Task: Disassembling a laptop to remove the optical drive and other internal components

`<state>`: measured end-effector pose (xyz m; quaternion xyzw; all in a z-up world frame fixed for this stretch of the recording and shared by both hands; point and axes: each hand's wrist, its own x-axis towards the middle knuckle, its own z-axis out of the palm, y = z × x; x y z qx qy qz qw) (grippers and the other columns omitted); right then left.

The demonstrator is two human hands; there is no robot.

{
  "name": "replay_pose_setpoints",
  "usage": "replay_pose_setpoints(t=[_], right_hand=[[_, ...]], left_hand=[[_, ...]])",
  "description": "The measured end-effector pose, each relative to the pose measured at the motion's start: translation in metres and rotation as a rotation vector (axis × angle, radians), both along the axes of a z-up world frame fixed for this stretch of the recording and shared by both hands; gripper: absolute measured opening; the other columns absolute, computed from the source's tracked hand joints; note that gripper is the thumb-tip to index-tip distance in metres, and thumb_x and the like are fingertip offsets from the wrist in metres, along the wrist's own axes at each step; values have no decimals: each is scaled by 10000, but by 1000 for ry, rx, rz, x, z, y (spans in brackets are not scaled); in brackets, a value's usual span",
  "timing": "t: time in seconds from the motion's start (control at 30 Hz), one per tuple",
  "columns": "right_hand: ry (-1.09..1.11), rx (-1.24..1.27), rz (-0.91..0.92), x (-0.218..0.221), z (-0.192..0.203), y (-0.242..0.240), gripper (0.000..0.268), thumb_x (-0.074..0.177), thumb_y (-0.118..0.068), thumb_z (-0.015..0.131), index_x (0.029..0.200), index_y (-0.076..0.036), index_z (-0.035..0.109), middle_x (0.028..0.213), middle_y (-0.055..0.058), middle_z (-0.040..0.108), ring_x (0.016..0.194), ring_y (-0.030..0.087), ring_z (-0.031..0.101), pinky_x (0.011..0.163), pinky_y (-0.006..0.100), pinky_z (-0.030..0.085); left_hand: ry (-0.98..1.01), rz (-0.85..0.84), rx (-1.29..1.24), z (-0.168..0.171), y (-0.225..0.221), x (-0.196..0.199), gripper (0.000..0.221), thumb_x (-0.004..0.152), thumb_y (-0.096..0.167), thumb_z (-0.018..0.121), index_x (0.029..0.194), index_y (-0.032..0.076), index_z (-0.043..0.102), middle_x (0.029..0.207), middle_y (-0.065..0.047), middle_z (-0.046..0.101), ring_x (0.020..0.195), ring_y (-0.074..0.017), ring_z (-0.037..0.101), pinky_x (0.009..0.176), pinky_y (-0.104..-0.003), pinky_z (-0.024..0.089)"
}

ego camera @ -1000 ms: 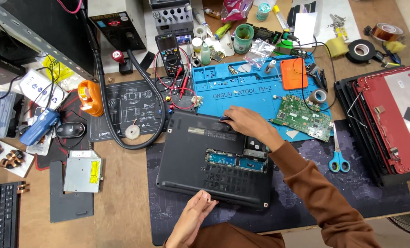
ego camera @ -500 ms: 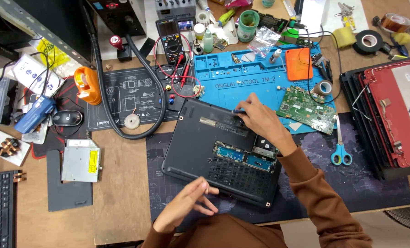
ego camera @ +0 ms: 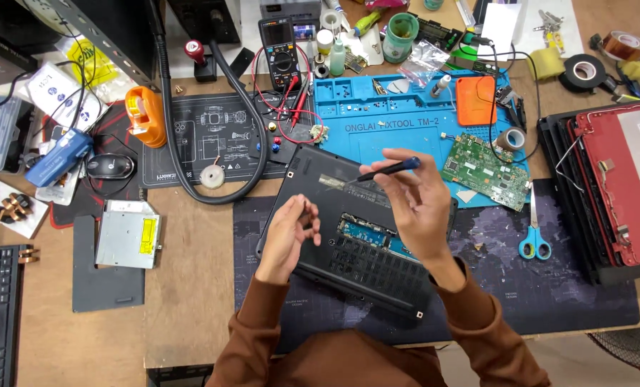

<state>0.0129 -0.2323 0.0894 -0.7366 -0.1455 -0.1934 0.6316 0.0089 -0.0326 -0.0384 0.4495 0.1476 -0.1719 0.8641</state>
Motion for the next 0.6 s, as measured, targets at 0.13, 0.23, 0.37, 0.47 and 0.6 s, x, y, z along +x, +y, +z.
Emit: replay_pose_setpoints(t=[0.13, 0.23, 0.37, 0.47, 0.6], right_hand=[[-33, 66, -10, -10, -4, 9, 169, 1011, 39, 594, 1165, -9, 543, 1040, 181, 696, 988, 392, 769, 880, 522, 665], [-40, 130, -32, -14, -11, 11, 175, 980, 69, 610, 1128, 19, 530, 1017, 205, 712, 999, 419, 754, 870, 519, 653], [-39, 150, -34, -12, -12, 11, 164, 992, 84, 586, 1126, 16, 520, 1032, 199, 704, 1028, 422, 743, 903, 535, 642], [-33, 149, -5, -11, -15, 11, 162, 999, 87, 571, 1132, 11, 518, 1037, 193, 701, 1028, 421, 740, 900, 534, 647], [-45, 161, -38, -11, -14, 13, 177, 979, 95, 599, 1125, 19, 534, 1011, 192, 711, 988, 411, 758, 889, 524, 644]], left_hand=[[-19, -16, -20, 10, -8, 7, 221, 1099, 225, 443, 932, 91, 499, 847, -99, 562, 630, -217, 604, 376, -324, 523], [-17, -2, 3, 19, -11, 3, 247, 1102, 234, 433, 913, 89, 495, 844, -96, 558, 629, -206, 600, 368, -303, 513], [-56, 13, 55, 24, -14, 2, 246, 1092, 246, 471, 916, 82, 517, 852, -88, 553, 636, -193, 601, 369, -291, 527], [-60, 30, 85, 29, -15, -1, 262, 1093, 234, 468, 896, 74, 533, 844, -96, 555, 634, -196, 600, 367, -294, 525], [-55, 66, 105, 31, -16, -1, 273, 1100, 229, 454, 892, 75, 539, 842, -84, 548, 627, -187, 593, 366, -287, 521]])
